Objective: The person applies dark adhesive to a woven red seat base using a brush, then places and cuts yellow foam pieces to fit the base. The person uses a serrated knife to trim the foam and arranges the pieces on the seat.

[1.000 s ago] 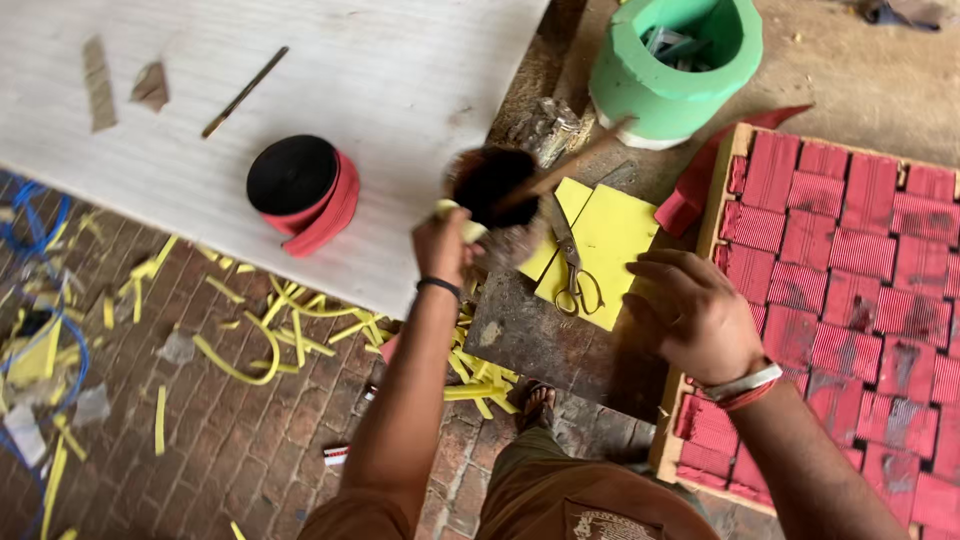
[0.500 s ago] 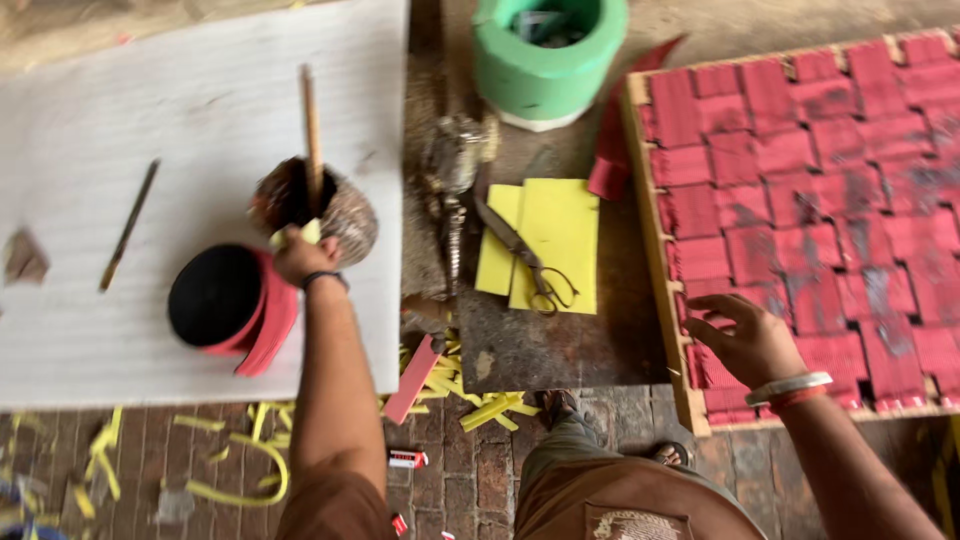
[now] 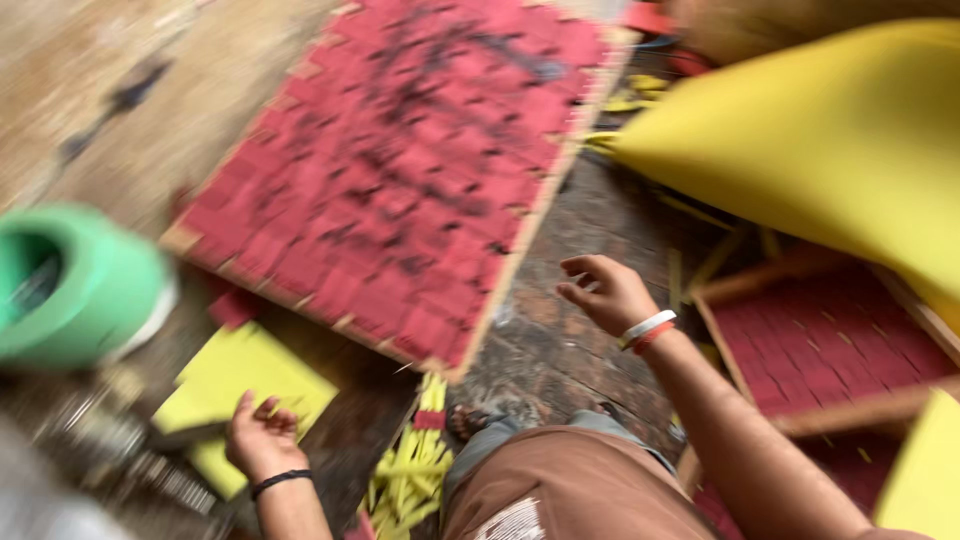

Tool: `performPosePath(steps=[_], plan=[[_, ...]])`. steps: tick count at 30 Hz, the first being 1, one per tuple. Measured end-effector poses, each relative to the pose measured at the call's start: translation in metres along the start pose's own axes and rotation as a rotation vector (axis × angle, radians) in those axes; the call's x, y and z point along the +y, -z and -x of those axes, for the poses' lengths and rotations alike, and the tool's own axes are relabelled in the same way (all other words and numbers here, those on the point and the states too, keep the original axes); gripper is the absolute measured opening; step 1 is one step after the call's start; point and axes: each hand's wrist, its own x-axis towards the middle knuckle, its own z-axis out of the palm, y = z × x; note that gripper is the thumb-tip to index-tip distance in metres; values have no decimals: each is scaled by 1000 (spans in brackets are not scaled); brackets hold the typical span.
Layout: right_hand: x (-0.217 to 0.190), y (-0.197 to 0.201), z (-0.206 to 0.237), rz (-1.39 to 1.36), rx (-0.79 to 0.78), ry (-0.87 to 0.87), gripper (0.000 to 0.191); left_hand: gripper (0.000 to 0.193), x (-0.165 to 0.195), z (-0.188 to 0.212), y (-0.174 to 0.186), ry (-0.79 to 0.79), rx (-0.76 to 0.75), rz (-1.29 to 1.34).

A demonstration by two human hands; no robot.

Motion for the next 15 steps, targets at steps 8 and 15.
performPosePath(steps=[8, 15], plan=[[143, 101, 130, -259, 359, -408, 38, 22, -119, 193, -270, 98, -938, -391], [224, 153, 244, -445, 709, -722, 32, 23, -210, 304, -355, 320, -1147, -661]])
